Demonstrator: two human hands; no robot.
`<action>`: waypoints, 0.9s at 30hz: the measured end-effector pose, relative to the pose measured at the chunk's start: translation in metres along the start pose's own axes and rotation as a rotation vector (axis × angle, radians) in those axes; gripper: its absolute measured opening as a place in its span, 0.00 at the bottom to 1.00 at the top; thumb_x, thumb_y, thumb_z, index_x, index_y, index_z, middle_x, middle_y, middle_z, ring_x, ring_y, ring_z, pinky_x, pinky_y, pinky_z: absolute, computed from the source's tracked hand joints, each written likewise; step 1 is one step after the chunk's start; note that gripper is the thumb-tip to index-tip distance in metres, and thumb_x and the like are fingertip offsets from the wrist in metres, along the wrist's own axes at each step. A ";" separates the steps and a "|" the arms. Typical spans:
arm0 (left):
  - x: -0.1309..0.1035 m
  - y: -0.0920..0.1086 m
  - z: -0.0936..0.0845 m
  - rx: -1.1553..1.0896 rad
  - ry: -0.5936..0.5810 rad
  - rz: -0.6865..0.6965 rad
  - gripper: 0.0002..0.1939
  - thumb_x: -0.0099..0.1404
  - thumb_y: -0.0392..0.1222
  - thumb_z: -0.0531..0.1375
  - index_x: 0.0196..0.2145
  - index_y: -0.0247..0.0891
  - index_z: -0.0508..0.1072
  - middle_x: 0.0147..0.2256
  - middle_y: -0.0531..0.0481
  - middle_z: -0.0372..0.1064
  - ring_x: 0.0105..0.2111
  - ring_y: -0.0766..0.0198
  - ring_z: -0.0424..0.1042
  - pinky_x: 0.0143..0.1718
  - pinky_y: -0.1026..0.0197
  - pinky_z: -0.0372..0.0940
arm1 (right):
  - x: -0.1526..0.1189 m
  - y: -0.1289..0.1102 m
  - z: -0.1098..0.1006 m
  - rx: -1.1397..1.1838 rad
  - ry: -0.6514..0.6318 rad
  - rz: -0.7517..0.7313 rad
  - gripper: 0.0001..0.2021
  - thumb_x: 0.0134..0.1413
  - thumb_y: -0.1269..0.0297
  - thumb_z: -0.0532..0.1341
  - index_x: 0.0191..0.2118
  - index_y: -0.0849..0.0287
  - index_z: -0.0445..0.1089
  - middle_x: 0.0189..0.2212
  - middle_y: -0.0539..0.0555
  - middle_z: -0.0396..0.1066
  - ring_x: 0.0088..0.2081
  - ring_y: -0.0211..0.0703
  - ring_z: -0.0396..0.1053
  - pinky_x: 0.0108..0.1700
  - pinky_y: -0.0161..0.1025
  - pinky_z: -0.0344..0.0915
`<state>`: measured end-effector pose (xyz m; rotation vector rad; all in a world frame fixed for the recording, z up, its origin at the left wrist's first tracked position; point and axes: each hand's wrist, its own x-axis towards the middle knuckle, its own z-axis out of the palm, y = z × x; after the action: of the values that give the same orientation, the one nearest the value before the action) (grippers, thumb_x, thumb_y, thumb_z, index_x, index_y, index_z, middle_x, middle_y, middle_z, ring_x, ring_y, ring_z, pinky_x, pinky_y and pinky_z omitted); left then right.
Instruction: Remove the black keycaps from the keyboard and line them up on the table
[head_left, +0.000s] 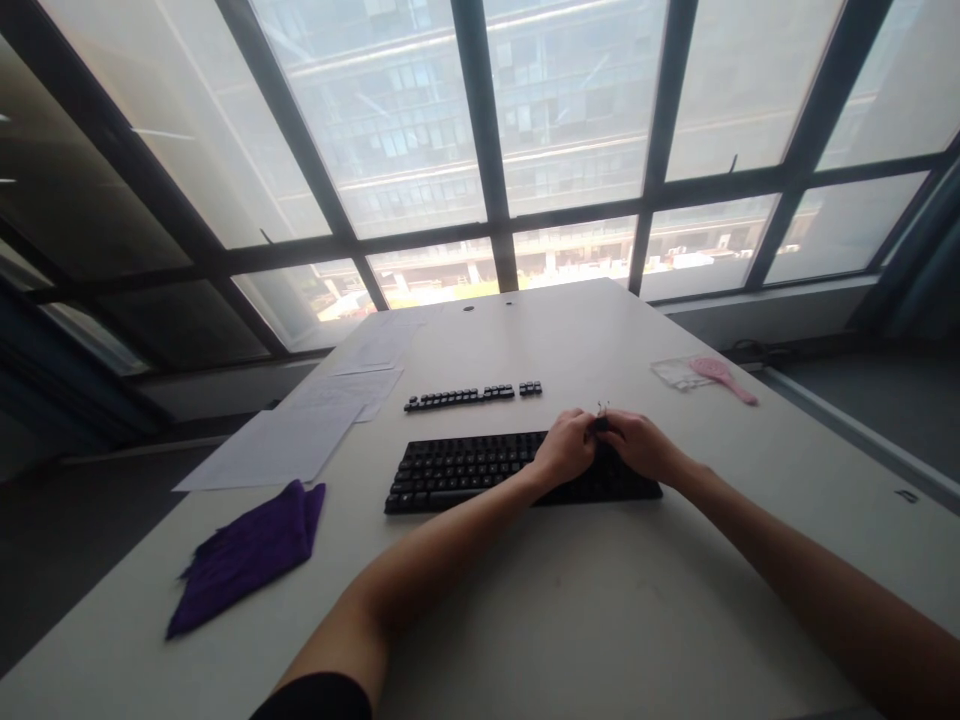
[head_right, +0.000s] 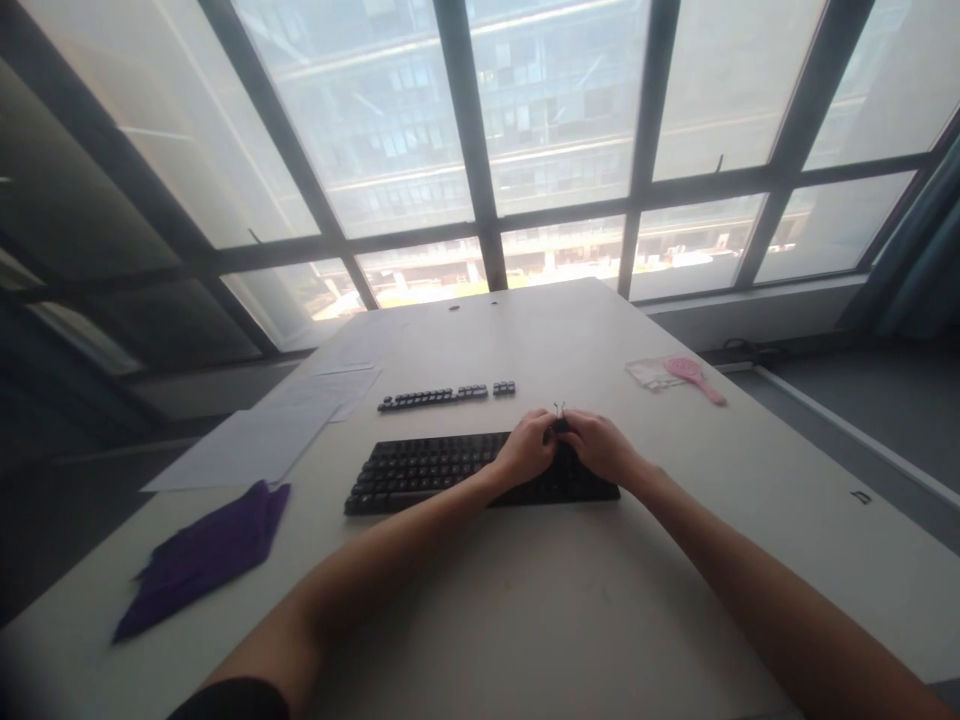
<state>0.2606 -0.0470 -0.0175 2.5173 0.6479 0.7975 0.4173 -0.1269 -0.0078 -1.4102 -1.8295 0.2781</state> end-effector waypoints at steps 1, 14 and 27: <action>0.000 0.001 -0.001 0.003 -0.009 0.003 0.06 0.61 0.32 0.55 0.32 0.36 0.73 0.34 0.45 0.69 0.37 0.59 0.67 0.42 0.58 0.65 | -0.002 0.001 0.002 0.000 0.016 0.005 0.05 0.58 0.67 0.56 0.32 0.57 0.68 0.32 0.53 0.73 0.35 0.45 0.68 0.39 0.39 0.61; 0.002 -0.003 0.003 -0.032 -0.072 -0.014 0.08 0.63 0.41 0.64 0.40 0.39 0.80 0.36 0.47 0.71 0.38 0.59 0.71 0.44 0.58 0.65 | -0.003 0.018 0.014 0.329 0.204 0.239 0.07 0.51 0.62 0.62 0.27 0.59 0.68 0.23 0.49 0.69 0.27 0.40 0.63 0.31 0.36 0.59; 0.000 0.001 -0.002 -0.154 0.013 0.016 0.08 0.63 0.37 0.64 0.41 0.37 0.78 0.36 0.48 0.73 0.36 0.61 0.71 0.43 0.60 0.66 | -0.007 0.006 0.013 0.267 0.328 0.217 0.09 0.55 0.59 0.61 0.29 0.57 0.66 0.24 0.49 0.67 0.27 0.41 0.63 0.31 0.37 0.60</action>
<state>0.2599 -0.0473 -0.0150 2.3824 0.5493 0.8375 0.4128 -0.1273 -0.0233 -1.3731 -1.3247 0.3632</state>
